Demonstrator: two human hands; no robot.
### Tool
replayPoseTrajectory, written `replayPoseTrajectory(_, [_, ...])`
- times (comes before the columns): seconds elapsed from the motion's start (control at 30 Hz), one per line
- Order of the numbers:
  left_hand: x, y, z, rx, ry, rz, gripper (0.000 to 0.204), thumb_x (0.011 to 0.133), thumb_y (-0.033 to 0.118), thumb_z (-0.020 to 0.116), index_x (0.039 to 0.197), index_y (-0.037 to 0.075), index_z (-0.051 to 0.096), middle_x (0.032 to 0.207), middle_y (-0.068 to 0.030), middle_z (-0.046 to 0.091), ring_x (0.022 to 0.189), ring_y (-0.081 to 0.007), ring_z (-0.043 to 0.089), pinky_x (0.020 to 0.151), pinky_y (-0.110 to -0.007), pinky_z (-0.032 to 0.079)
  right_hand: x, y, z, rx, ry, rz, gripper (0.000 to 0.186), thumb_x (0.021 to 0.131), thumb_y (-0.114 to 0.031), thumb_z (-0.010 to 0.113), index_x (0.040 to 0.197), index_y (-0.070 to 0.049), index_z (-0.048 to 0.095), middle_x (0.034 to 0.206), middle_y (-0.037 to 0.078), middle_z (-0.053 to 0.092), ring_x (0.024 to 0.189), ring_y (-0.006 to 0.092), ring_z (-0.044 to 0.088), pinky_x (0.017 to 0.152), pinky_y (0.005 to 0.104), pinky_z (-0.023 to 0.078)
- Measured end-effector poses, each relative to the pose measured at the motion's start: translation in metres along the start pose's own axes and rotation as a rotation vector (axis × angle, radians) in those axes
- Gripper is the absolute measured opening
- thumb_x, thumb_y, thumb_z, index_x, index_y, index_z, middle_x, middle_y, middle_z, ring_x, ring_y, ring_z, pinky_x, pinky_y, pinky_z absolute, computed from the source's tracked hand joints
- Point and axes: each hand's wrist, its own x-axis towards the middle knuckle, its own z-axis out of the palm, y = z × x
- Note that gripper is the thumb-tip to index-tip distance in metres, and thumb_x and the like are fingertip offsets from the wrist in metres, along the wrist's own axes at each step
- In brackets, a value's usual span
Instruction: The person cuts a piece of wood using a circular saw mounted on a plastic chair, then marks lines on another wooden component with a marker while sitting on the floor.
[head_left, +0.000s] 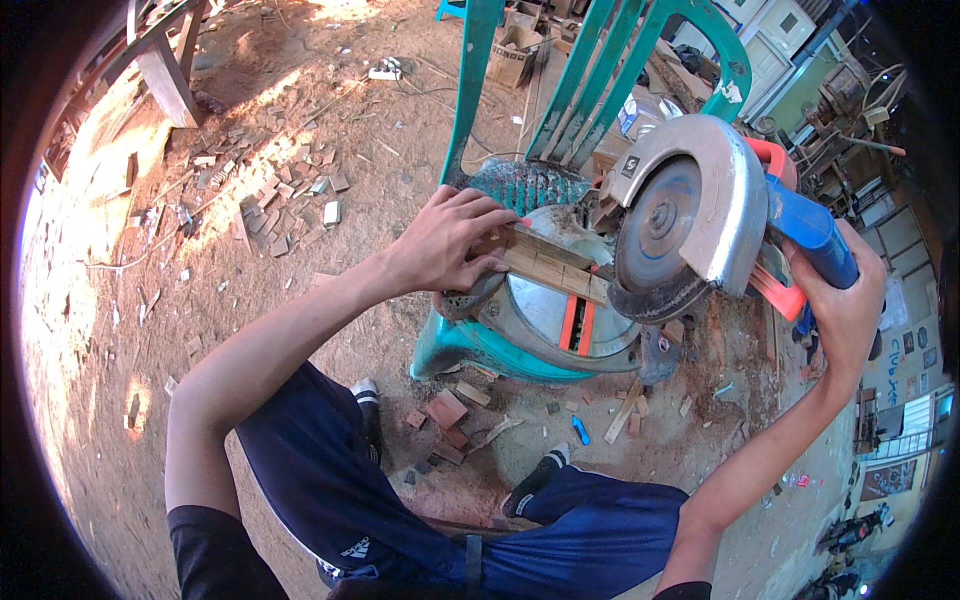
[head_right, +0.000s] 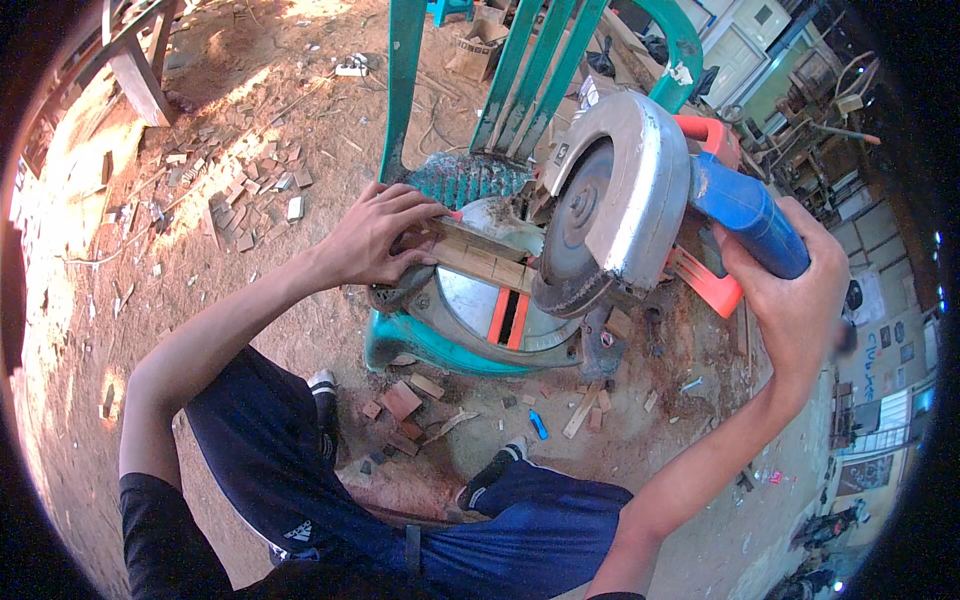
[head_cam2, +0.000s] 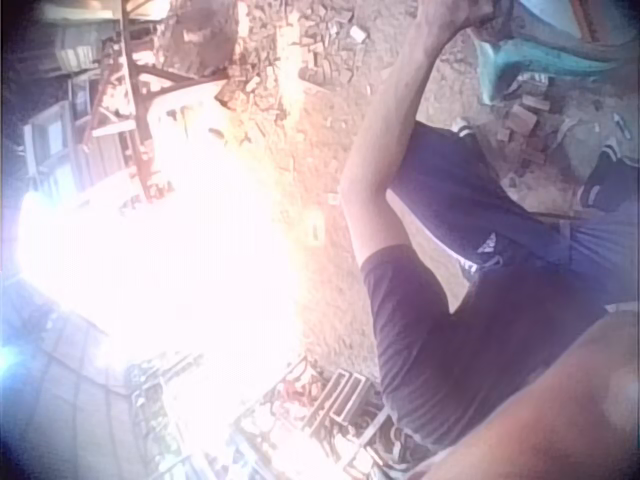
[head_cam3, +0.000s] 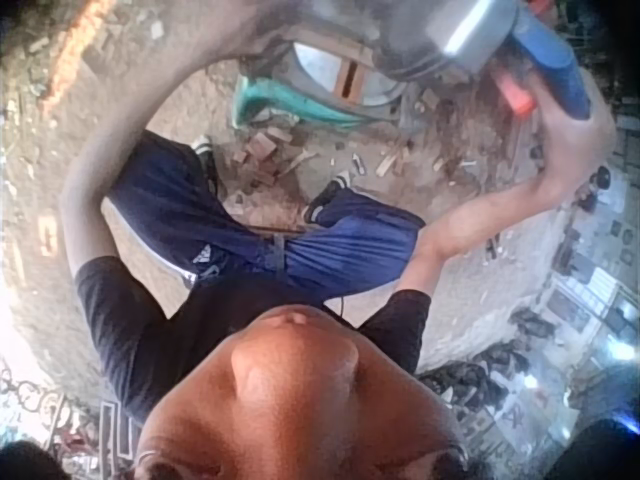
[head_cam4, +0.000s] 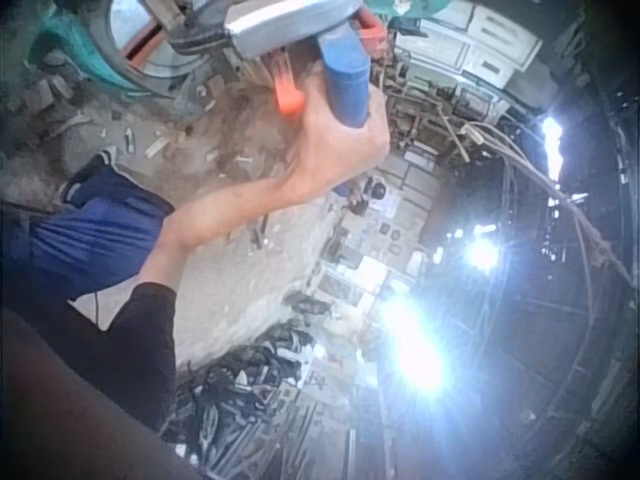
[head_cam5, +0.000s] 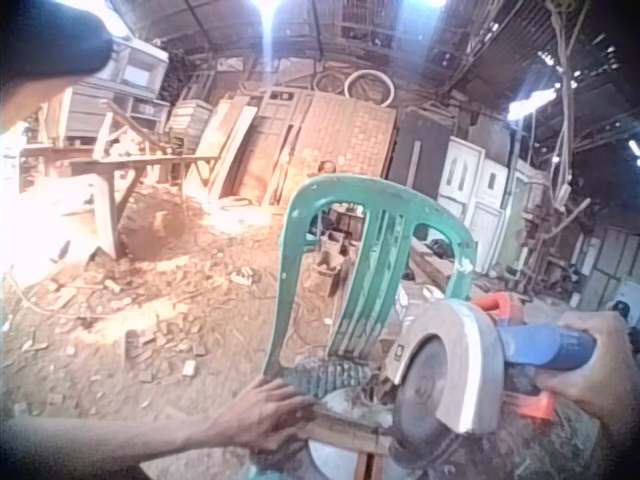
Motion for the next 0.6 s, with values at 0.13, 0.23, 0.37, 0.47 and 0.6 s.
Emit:
replayPoseTrajectory(0.13, [0.0011,0.0031,-0.004,-0.024,-0.039,-0.019,0.056,0.084,0.027,0.075,0.136,0.012,0.062,0.124,-0.0094,0.067,0.119,-0.0291,0.06,0.102,-0.044,0.042,-0.0004,-0.0001,0.0006,0.008,0.0,0.005,0.021,0.08,-0.014,0.081,0.092,-0.001,0.07,0.073,0.003,0.061,0.068,0.0093,0.056,0.067,0.0272,0.047])
replayPoseTrajectory(0.23, [0.0003,0.0026,-0.0038,-0.037,-0.042,-0.021,0.058,0.082,0.027,0.077,0.136,0.012,0.062,0.125,-0.0094,0.066,0.12,-0.0293,0.06,0.103,-0.044,0.041,-0.0002,-0.001,0.0002,0.012,-0.002,0.001,0.021,0.08,-0.013,0.081,0.093,-0.001,0.07,0.074,0.003,0.061,0.069,0.0091,0.056,0.067,0.027,0.046])
replayPoseTrajectory(0.37, [-0.0008,0.0012,-0.0046,-0.034,-0.038,-0.018,0.061,0.081,0.029,0.079,0.137,0.012,0.062,0.126,-0.0098,0.066,0.121,-0.0295,0.06,0.103,-0.045,0.041,-0.0006,-0.001,0.0001,-0.018,0.0,-0.007,0.021,0.08,-0.013,0.082,0.093,-0.001,0.07,0.074,0.002,0.061,0.07,0.0086,0.056,0.067,0.0267,0.046])
replayPoseTrajectory(0.47, [0.0008,0.0017,-0.0036,-0.042,-0.016,0.014,0.062,0.08,0.035,0.08,0.135,0.012,0.063,0.124,-0.0091,0.066,0.119,-0.0275,0.06,0.102,-0.043,0.04,-0.0035,0.0011,-0.0039,0.016,-0.071,0.099,0.025,0.083,-0.012,0.079,0.102,0.002,0.071,0.084,0.002,0.067,0.078,0.011,0.058,0.076,0.0278,0.048])
replayPoseTrajectory(0.6, [0.0031,0.0002,-0.0042,-0.008,-0.015,0.006,0.062,0.08,0.033,0.081,0.135,0.01,0.063,0.124,-0.0111,0.067,0.12,-0.0293,0.06,0.103,-0.044,0.041,0.0009,-0.0018,-0.0073,0.277,-0.211,0.077,0.04,0.077,-0.015,0.085,0.109,0.003,0.069,0.088,0.003,0.067,0.08,0.012,0.061,0.077,0.028,0.048])
